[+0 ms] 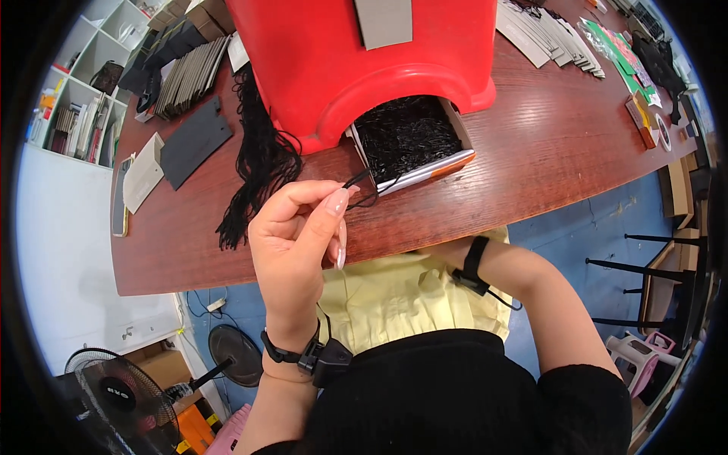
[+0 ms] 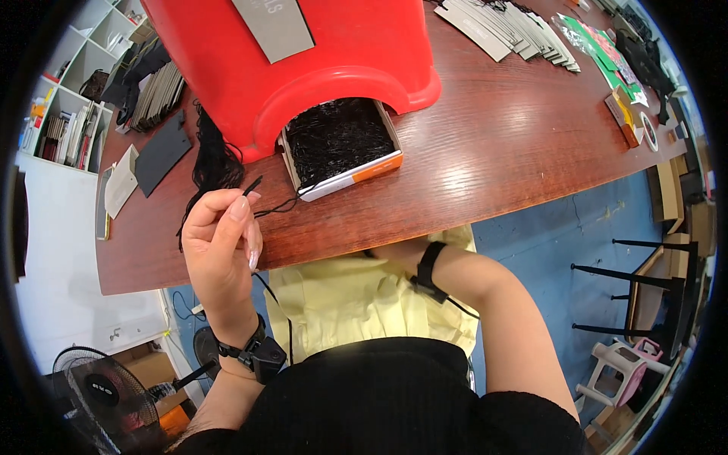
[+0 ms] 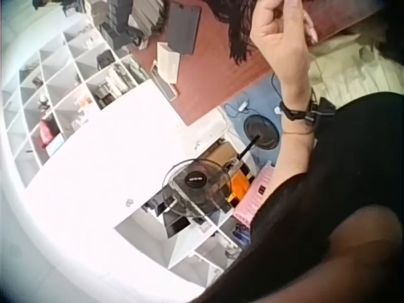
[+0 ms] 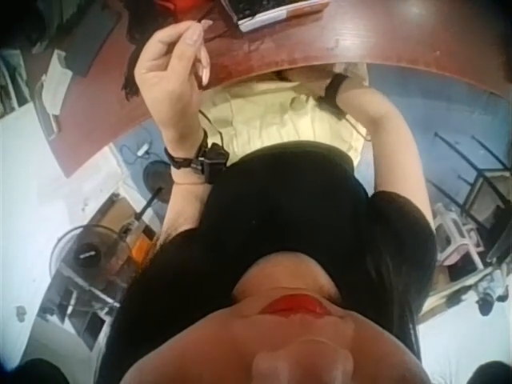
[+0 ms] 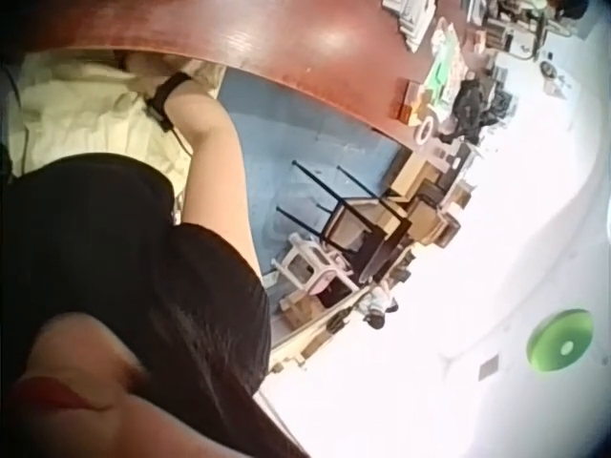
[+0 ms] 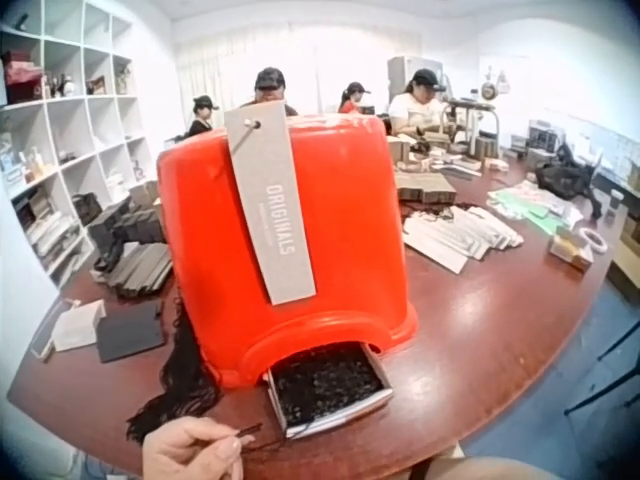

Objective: The person threads a black cord through the holes of two different tags and fastens the ends together by hand. After repeating this, they place the finished tags onto a metal hook on a red container and sort through a stack of new tags.

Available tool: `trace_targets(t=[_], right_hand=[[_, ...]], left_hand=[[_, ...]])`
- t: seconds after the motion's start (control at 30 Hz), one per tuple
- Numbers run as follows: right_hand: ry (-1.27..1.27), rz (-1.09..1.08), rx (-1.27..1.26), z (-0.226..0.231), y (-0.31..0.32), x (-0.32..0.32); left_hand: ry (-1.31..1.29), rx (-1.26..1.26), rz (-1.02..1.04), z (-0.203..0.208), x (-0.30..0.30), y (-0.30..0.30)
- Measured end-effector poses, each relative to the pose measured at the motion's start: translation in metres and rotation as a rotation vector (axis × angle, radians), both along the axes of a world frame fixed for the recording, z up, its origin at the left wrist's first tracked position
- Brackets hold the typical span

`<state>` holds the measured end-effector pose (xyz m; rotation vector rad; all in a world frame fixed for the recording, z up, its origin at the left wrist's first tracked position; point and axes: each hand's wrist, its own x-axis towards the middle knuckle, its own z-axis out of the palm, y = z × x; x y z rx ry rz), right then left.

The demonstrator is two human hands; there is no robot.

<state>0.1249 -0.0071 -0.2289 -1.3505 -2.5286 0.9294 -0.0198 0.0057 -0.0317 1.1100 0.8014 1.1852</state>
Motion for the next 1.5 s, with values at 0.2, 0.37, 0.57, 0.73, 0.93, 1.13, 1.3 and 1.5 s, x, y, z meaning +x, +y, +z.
trace_targets(t=[0.2,0.37,0.57,0.73,0.93,1.13,1.3,1.5], right_hand=[[-0.01,0.002,-0.1,0.014,0.013,-0.044],[-0.022,0.022,-0.171,0.021,-0.03,0.026],[-0.044,0.064,-0.258,0.042,0.01,-0.018],[-0.081,0.095,-0.335,0.055,0.016,-0.027],[-0.113,0.141,-0.417,0.07,0.015,-0.018],[-0.153,0.177,-0.497,0.082,-0.001,-0.012],[0.367,0.207,-0.252,0.156,-0.048,0.029],[0.091,-0.38,0.672,0.223,0.014,0.062]], left_hand=[[-0.001,-0.021,-0.059,-0.004,0.011,-0.001],[0.064,-0.01,-0.043,0.004,0.021,-0.004],[-0.048,-0.053,-0.145,-0.004,0.012,-0.004],[-0.064,-0.053,-0.148,-0.006,0.012,-0.005],[-0.031,-0.056,-0.145,-0.003,0.013,-0.005],[0.006,-0.041,-0.123,-0.002,0.008,0.001],[-0.039,-0.003,-0.029,0.002,0.013,0.005],[-0.101,0.143,0.041,0.008,0.011,0.004]])
